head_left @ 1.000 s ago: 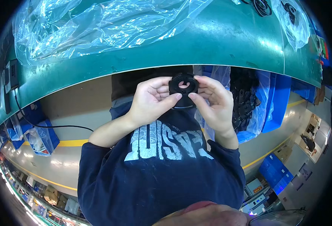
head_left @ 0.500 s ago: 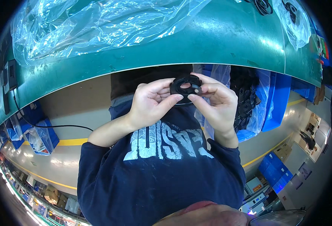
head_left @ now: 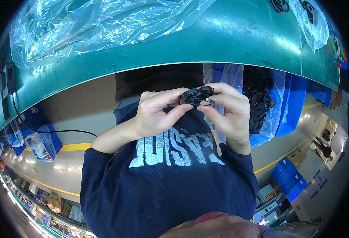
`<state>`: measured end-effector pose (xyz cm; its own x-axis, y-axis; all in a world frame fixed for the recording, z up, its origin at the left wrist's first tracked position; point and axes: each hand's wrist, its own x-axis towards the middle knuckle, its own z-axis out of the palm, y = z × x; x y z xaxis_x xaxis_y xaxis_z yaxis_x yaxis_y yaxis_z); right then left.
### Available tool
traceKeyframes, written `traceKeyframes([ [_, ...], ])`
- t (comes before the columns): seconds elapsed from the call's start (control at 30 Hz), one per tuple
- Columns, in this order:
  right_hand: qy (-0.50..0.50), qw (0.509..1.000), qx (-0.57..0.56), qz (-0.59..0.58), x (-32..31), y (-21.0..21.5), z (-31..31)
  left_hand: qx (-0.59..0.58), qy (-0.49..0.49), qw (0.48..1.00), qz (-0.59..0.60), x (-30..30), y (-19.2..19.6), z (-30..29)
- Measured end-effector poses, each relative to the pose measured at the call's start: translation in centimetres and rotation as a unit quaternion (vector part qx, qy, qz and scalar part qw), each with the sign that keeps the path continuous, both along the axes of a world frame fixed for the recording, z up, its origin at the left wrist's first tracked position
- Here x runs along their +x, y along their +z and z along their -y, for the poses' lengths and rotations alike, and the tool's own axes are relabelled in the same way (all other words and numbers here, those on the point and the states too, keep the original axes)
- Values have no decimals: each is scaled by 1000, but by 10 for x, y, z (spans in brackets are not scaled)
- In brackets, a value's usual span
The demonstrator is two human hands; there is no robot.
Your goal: The person assembles plastic rings and plastic bases by hand at a workbench, taking components from bins and joining them together.
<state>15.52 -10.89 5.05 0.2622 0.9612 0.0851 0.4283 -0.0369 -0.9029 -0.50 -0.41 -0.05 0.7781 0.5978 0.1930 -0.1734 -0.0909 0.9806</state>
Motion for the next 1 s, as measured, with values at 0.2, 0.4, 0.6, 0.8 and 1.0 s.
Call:
traceKeyframes([
  [0.2, -33, 997, 58, 26, -3, -6, 6, -82, -28, 996, 12, 0, 3, -1],
  [0.4, -51, 997, 49, 7, -1, -5, 9, -173, -58, 982, 47, 2, 5, 1],
  [0.6, -16, 996, 51, 77, 4, -5, 7, -124, -96, 988, 12, 0, 3, -3],
  [0.8, -6, 994, 73, 83, 6, 0, 4, -145, -117, 982, 15, 6, 8, -6],
  [1.0, -33, 992, 66, 104, 1, -5, 3, -181, -64, 981, 28, 9, 5, -1],
])
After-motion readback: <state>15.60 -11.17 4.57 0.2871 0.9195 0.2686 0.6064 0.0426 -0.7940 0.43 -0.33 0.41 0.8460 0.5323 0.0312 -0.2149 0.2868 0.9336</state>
